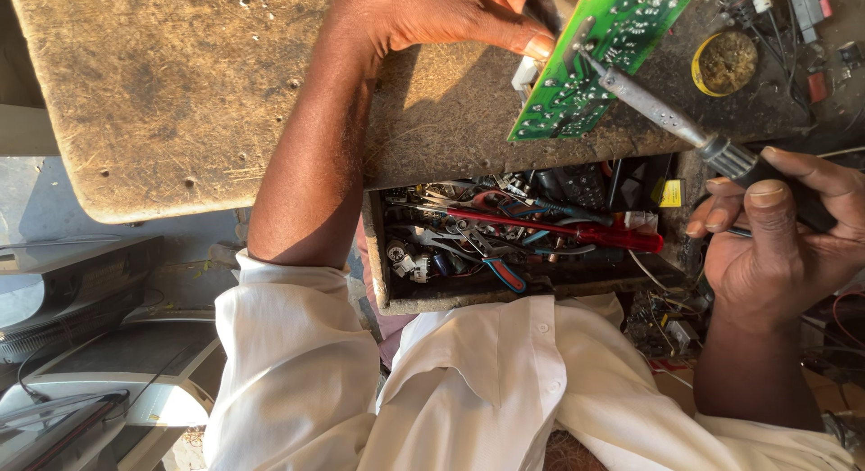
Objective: The person holds a green circuit board on a workbench with one hand and solders its components with a soldering iron held in the other hand, working on different joints along the board. At the end they set the iron down and reach for a small round component on the bench.
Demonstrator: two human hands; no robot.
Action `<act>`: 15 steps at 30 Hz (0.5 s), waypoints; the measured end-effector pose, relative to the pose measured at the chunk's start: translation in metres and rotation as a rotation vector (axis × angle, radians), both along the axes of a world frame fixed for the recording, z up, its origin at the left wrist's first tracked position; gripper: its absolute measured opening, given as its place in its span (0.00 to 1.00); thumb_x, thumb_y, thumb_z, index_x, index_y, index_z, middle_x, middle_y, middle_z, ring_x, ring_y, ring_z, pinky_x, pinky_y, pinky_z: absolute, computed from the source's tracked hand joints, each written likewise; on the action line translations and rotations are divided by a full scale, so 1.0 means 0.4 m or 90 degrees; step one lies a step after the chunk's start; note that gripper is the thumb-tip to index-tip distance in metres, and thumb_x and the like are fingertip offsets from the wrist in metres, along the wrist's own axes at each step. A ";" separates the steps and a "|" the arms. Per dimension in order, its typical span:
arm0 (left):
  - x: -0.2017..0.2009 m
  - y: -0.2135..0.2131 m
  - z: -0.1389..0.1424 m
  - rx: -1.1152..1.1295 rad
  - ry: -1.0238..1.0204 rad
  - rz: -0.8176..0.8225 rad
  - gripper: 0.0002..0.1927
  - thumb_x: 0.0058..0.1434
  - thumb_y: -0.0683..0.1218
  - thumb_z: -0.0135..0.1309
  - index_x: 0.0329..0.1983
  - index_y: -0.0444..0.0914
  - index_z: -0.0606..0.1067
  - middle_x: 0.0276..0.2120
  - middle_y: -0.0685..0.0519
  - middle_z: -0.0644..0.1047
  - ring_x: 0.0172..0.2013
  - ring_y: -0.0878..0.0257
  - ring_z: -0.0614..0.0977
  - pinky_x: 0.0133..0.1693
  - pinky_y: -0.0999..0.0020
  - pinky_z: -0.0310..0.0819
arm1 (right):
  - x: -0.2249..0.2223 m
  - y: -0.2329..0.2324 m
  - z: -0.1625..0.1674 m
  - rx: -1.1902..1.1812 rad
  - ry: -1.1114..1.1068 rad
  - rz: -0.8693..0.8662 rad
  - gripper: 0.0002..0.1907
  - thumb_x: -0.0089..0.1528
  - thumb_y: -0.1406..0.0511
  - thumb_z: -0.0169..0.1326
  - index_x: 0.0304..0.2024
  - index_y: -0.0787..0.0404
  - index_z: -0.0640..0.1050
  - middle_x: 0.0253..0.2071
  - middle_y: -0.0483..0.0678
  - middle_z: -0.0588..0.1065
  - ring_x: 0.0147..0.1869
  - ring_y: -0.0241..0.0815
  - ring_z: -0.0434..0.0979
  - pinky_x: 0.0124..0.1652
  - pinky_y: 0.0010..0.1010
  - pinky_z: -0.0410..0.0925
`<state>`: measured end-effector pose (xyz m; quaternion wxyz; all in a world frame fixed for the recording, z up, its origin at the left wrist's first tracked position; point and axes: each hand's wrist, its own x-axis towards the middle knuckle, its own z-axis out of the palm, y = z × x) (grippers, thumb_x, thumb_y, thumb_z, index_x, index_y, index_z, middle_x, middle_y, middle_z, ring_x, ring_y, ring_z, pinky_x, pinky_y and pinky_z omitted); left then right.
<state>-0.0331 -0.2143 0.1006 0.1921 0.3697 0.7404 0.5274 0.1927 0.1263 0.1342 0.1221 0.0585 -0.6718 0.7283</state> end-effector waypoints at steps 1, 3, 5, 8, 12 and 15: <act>-0.001 0.009 0.009 0.024 -0.038 -0.014 0.20 0.67 0.58 0.70 0.35 0.40 0.78 0.29 0.61 0.77 0.31 0.71 0.77 0.32 0.74 0.69 | -0.001 0.006 0.003 0.000 0.002 0.000 0.08 0.80 0.69 0.57 0.54 0.68 0.73 0.33 0.50 0.73 0.28 0.39 0.73 0.31 0.36 0.74; -0.011 0.035 0.030 0.071 -0.113 -0.053 0.21 0.69 0.56 0.70 0.34 0.38 0.74 0.31 0.60 0.76 0.34 0.71 0.77 0.34 0.73 0.67 | -0.004 0.040 0.014 -0.001 0.004 -0.028 0.07 0.81 0.69 0.56 0.55 0.68 0.73 0.36 0.50 0.73 0.28 0.39 0.73 0.30 0.36 0.73; -0.008 0.041 0.045 0.033 -0.132 0.009 0.16 0.67 0.55 0.69 0.36 0.40 0.78 0.31 0.62 0.75 0.32 0.72 0.74 0.33 0.73 0.66 | 0.002 0.093 0.015 -0.015 -0.004 -0.099 0.08 0.80 0.69 0.55 0.57 0.67 0.73 0.40 0.52 0.74 0.29 0.40 0.73 0.29 0.35 0.72; -0.028 0.055 0.056 -0.061 -0.101 0.001 0.22 0.74 0.55 0.66 0.32 0.35 0.73 0.29 0.55 0.67 0.31 0.67 0.65 0.32 0.70 0.57 | 0.021 0.211 -0.004 -0.016 0.042 -0.223 0.08 0.80 0.69 0.54 0.57 0.69 0.75 0.36 0.50 0.71 0.26 0.39 0.71 0.26 0.34 0.70; -0.026 0.056 0.053 0.022 -0.087 0.037 0.13 0.72 0.55 0.62 0.47 0.41 0.81 0.40 0.59 0.82 0.42 0.71 0.84 0.48 0.75 0.79 | 0.006 0.400 -0.061 0.186 0.106 -0.333 0.13 0.84 0.68 0.53 0.46 0.71 0.77 0.38 0.60 0.78 0.31 0.47 0.76 0.29 0.40 0.73; -0.006 0.035 0.064 0.003 -0.073 0.052 0.14 0.72 0.55 0.62 0.47 0.41 0.81 0.40 0.58 0.83 0.42 0.71 0.84 0.48 0.75 0.79 | -0.014 0.486 -0.125 0.324 0.078 -0.436 0.13 0.82 0.66 0.53 0.49 0.72 0.81 0.38 0.58 0.80 0.32 0.46 0.81 0.29 0.34 0.72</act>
